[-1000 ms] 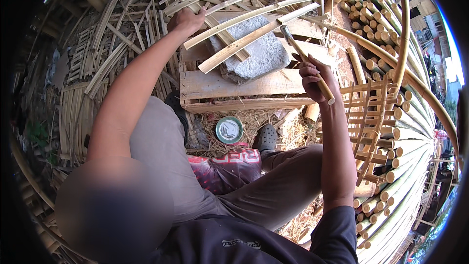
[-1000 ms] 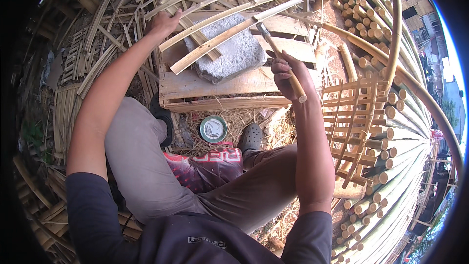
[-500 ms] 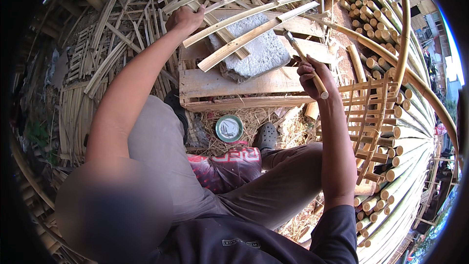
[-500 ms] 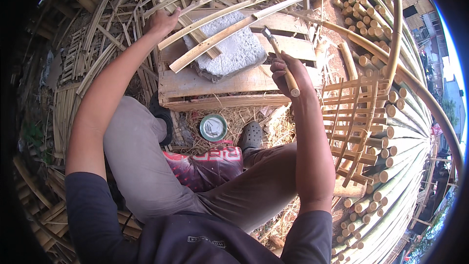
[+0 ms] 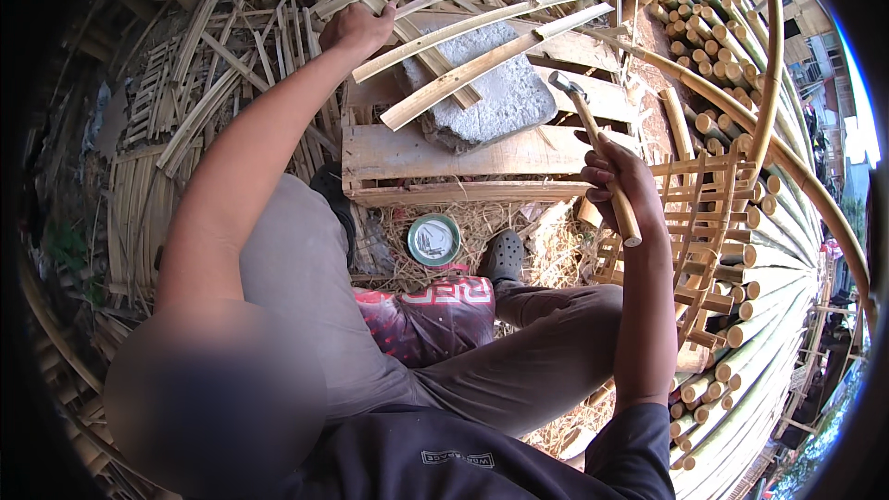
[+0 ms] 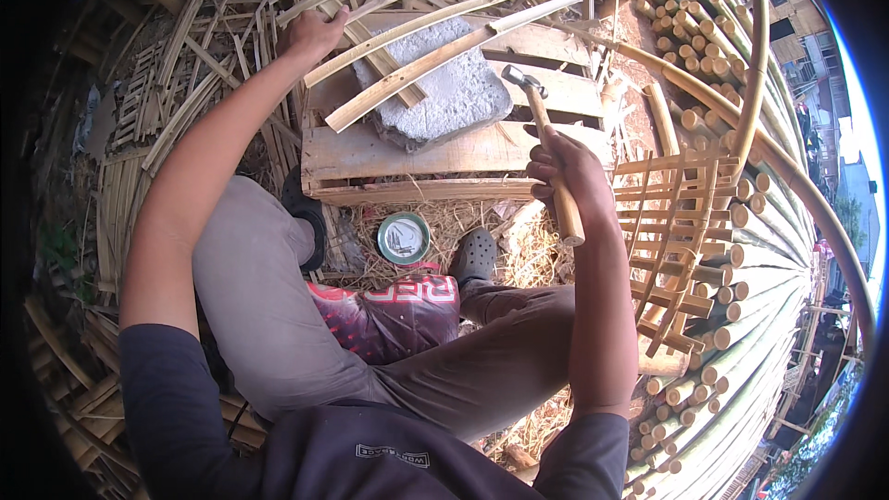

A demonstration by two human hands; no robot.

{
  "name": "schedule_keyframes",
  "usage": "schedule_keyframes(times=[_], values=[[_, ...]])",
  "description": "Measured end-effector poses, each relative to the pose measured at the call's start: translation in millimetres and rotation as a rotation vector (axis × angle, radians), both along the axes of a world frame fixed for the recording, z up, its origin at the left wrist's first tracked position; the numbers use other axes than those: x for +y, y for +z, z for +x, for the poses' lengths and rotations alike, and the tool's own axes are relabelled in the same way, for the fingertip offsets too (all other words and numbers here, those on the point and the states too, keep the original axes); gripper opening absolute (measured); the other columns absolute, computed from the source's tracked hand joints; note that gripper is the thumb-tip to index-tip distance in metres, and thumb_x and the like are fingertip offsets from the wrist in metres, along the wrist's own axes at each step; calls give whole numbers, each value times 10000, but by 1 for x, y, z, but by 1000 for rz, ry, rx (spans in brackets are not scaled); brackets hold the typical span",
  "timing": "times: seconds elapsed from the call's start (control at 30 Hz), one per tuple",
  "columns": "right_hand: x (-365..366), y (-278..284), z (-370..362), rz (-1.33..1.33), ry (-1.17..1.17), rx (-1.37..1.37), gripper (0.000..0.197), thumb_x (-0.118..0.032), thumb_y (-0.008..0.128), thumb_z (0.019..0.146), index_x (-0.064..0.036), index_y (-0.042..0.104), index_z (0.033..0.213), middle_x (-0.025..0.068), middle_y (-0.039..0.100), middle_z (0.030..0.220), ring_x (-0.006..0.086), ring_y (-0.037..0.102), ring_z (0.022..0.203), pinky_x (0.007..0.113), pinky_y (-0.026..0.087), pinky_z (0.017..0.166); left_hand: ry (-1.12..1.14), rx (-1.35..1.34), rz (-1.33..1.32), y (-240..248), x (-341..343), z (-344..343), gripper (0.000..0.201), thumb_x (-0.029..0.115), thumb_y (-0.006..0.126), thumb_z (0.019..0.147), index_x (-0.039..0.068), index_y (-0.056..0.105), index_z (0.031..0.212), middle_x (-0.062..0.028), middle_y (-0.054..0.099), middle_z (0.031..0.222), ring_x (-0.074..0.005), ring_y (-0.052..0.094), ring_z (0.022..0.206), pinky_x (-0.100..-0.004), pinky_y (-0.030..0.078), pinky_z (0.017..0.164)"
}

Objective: The person is nailing thin bamboo strips onto a wooden frame and weaving additional strips into the lattice by hand to create a structure.

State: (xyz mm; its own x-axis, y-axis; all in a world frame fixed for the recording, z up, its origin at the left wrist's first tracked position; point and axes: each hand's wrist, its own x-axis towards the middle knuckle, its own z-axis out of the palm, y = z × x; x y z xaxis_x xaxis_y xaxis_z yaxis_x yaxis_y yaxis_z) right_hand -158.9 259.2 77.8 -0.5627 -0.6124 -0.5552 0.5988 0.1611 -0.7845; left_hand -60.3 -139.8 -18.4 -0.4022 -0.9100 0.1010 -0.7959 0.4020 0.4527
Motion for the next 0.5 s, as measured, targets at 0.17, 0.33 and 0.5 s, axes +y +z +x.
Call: schedule_keyframes(times=[0.17, 0.33, 0.5], values=[[10, 2, 32, 93, 196, 171, 186, -250, 483, 1025, -69, 503, 1066, -17, 449, 725, 88, 449, 599, 258, 374, 486, -7, -2, 62, -2, 3, -8, 689, 689, 543, 824, 29, 739, 869, -179, 721, 915, -336, 705, 882, -450, 554, 800], [-9, -11, 64, 166, 184, 254, 315, -279, 471, 1038, -82, 508, 1281, -16, 439, 732, 78, 445, 595, 235, 372, 455, 8, 31, -5, -27, -27, -8, 649, 664, 564, 834, 40, 716, 740, -163, 707, 780, -328, 703, 778, -438, 545, 754], [-8, -12, 62, 35, 279, 128, 266, -221, 472, 1032, -20, 483, 1205, 0, 459, 734, 93, 440, 608, 253, 356, 481, -22, 19, 94, -18, -17, -9, 665, 675, 548, 841, 28, 697, 860, -168, 698, 879, -318, 692, 853, -431, 537, 775]])
